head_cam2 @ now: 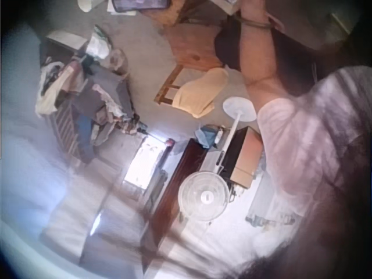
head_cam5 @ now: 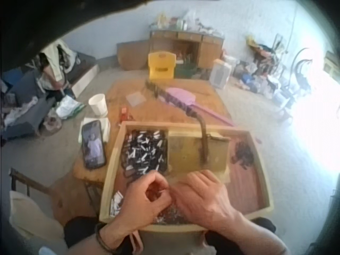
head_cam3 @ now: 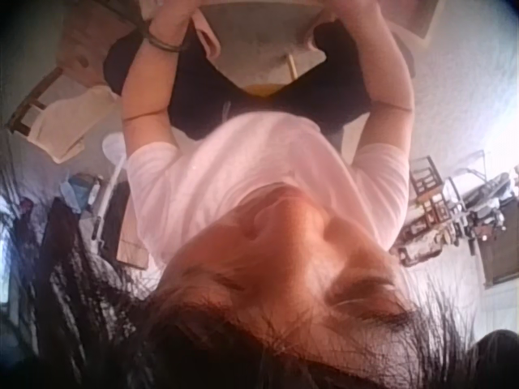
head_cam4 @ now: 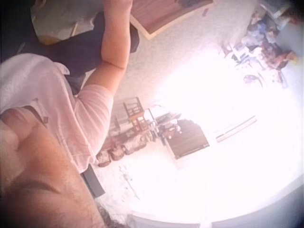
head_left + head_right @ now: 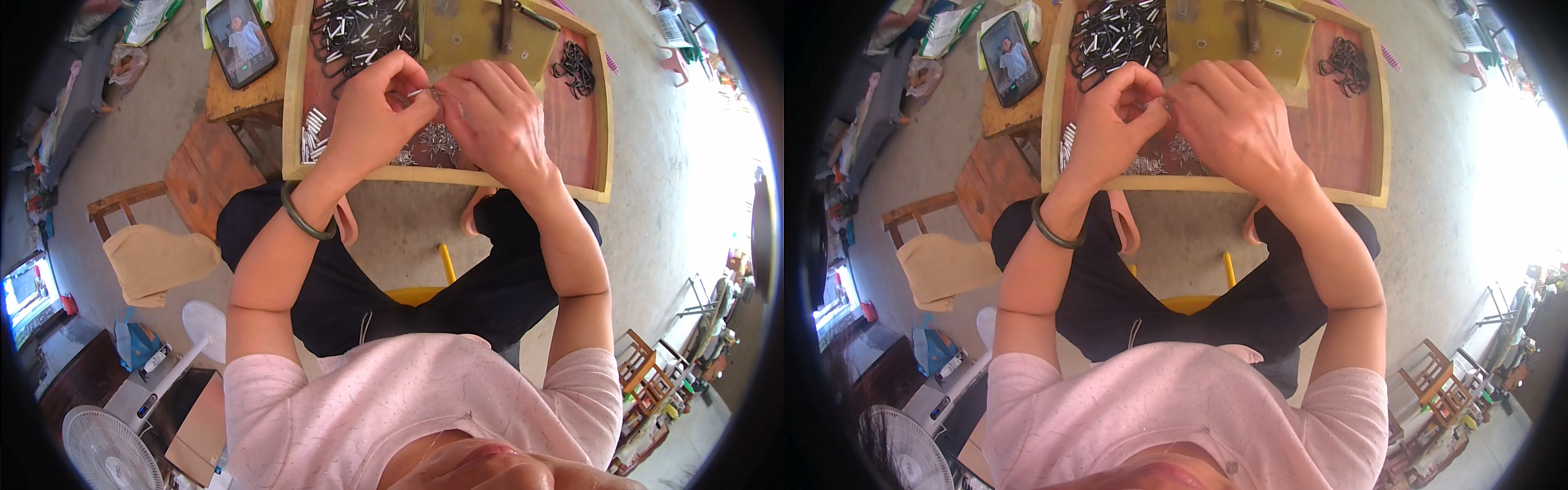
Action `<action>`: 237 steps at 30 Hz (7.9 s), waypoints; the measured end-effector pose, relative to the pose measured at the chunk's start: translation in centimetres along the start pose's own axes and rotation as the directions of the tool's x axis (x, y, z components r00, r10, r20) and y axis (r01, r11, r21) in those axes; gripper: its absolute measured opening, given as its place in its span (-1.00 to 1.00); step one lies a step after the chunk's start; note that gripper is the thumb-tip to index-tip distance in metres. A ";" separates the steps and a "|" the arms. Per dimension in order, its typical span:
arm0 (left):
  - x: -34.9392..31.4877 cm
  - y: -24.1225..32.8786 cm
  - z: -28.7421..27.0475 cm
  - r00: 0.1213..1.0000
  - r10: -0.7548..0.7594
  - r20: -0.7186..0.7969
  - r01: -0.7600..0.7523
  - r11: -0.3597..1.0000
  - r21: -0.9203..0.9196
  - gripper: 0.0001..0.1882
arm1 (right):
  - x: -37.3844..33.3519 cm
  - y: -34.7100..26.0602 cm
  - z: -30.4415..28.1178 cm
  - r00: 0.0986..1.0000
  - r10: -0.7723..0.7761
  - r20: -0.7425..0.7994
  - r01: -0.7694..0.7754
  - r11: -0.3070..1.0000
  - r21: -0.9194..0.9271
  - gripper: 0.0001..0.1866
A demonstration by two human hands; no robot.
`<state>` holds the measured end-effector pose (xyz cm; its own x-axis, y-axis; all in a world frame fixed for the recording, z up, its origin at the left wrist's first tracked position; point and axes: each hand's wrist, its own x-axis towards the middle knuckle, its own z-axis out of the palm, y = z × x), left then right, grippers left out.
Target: The person picks up metal pins and small metal links from a tray and inserts them into a mechanical assembly fixture by hand.
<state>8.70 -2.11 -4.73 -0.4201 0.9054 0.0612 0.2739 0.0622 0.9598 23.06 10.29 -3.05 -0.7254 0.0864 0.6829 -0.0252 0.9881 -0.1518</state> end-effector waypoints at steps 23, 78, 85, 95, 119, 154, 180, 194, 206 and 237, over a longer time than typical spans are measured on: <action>0.4 0.5 0.2 0.791 0.604 -0.096 -0.515 0.742 0.430 -0.83 | -0.2 0.0 -1.1 0.600 0.627 0.498 -0.755 0.237 0.611 -0.85; 2.9 1.3 -0.5 0.996 0.004 -0.088 -0.045 0.885 -0.464 -0.58 | 5.7 3.6 -2.7 0.766 0.544 0.343 -0.641 0.612 0.463 -0.82; 4.1 0.4 -3.3 0.975 -0.058 -0.214 -0.057 0.867 -0.495 -0.61 | 12.0 4.5 -2.7 0.592 0.656 0.469 -0.768 0.635 0.081 -0.83; 3.8 0.4 -3.7 0.981 -0.035 -0.189 -0.071 0.845 -0.530 -0.69 | 12.9 4.4 -3.5 0.427 0.653 0.625 -0.819 0.572 -0.038 -0.71; 4.5 0.6 -2.1 0.988 -0.046 -0.145 -0.025 0.889 -0.457 -0.76 | -3.8 9.1 -10.4 0.512 0.792 0.331 -0.581 0.604 -0.546 -0.86; 11.0 -0.3 -0.7 0.989 0.059 -0.137 -0.065 0.997 -0.037 -0.74 | 5.6 6.0 -0.6 0.978 0.209 -0.009 -0.210 0.975 -0.074 -0.45; 10.0 -1.4 -1.5 0.995 0.086 -0.049 -0.070 0.964 0.258 -0.47 | 5.1 6.3 -1.1 0.987 0.162 0.018 -0.159 0.981 -0.108 -0.38; 8.7 -1.1 -0.7 0.823 0.543 -0.168 -0.258 0.620 0.741 -0.49 | 7.2 6.9 0.3 0.967 0.224 0.124 -0.227 0.974 0.014 -0.47; 8.7 2.6 -3.1 0.673 0.739 -0.027 -0.365 0.363 0.857 -0.43 | 6.9 6.4 0.1 0.964 0.240 0.113 -0.250 0.965 0.082 -0.52; 9.2 3.0 -3.0 0.714 0.698 -0.055 -0.316 0.391 0.865 -0.42 | 7.1 6.9 0.3 0.931 0.329 0.160 -0.355 0.917 0.181 -0.56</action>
<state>3.01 5.14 -0.46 -0.1560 0.6670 0.7285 0.9877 0.1013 0.1188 17.51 17.65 0.57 -0.7932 0.3851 0.4717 0.1097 0.8524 -0.5113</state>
